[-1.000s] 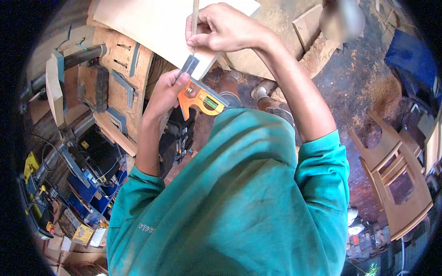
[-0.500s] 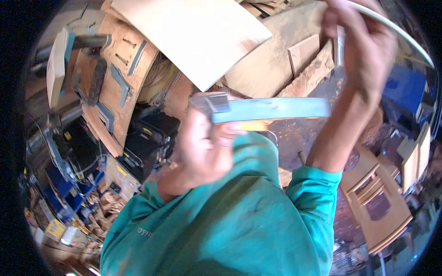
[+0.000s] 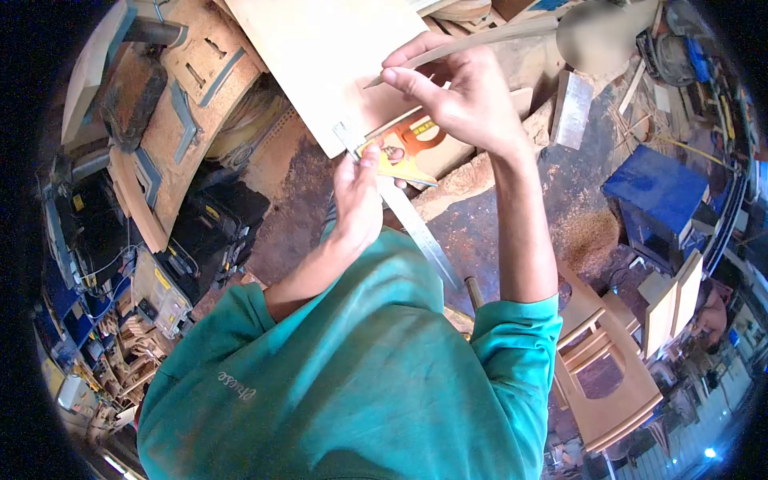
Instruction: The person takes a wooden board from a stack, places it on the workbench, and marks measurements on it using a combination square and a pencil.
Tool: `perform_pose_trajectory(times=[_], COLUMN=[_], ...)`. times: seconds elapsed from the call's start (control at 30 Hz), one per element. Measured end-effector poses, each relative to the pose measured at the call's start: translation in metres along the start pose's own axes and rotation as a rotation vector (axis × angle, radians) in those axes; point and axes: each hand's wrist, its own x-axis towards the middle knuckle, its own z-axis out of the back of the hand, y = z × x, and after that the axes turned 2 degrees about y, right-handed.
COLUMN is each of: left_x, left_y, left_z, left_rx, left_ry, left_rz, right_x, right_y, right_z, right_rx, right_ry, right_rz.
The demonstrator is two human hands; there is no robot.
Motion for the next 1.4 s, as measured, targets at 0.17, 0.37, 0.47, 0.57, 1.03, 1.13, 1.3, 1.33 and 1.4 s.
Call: perform_pose_trajectory(times=[0.17, 0.37, 0.47, 0.57, 1.03, 1.13, 1.3, 1.33, 1.4], left_x=[0.003, 0.004, 0.004, 0.003, -0.002, -0.003, -0.003, -0.003, -0.002], left_y=[-0.005, -0.003, -0.004, -0.005, -0.006, -0.007, -0.008, -0.008, -0.003], left_z=[-0.001, -0.003, -0.005, -0.008, -0.016, -0.018, -0.019, -0.019, -0.015], left_rx=[-0.036, -0.112, -0.133, -0.115, -0.182, -0.199, -0.164, -0.159, -0.169], left_ry=[-0.041, -0.077, -0.111, -0.135, -0.124, -0.145, -0.179, -0.192, -0.165], left_rz=[0.031, 0.067, 0.073, 0.072, 0.069, 0.069, 0.092, 0.098, 0.080], right_x=[0.008, 0.023, 0.032, 0.037, 0.041, 0.041, 0.042, 0.043, 0.043], right_y=[-0.011, -0.034, -0.044, -0.051, -0.046, -0.046, -0.051, -0.050, -0.049], right_z=[-0.016, -0.033, -0.033, -0.033, -0.032, -0.033, -0.033, -0.033, -0.033], right_rx=[-0.079, 0.048, 0.051, 0.068, 0.076, 0.062, 0.044, 0.044, 0.008], right_ry=[0.079, 0.249, 0.314, 0.371, 0.449, 0.432, 0.436, 0.438, 0.438], right_rz=[-0.122, -0.001, -0.043, -0.059, -0.103, -0.065, -0.112, -0.113, -0.101])
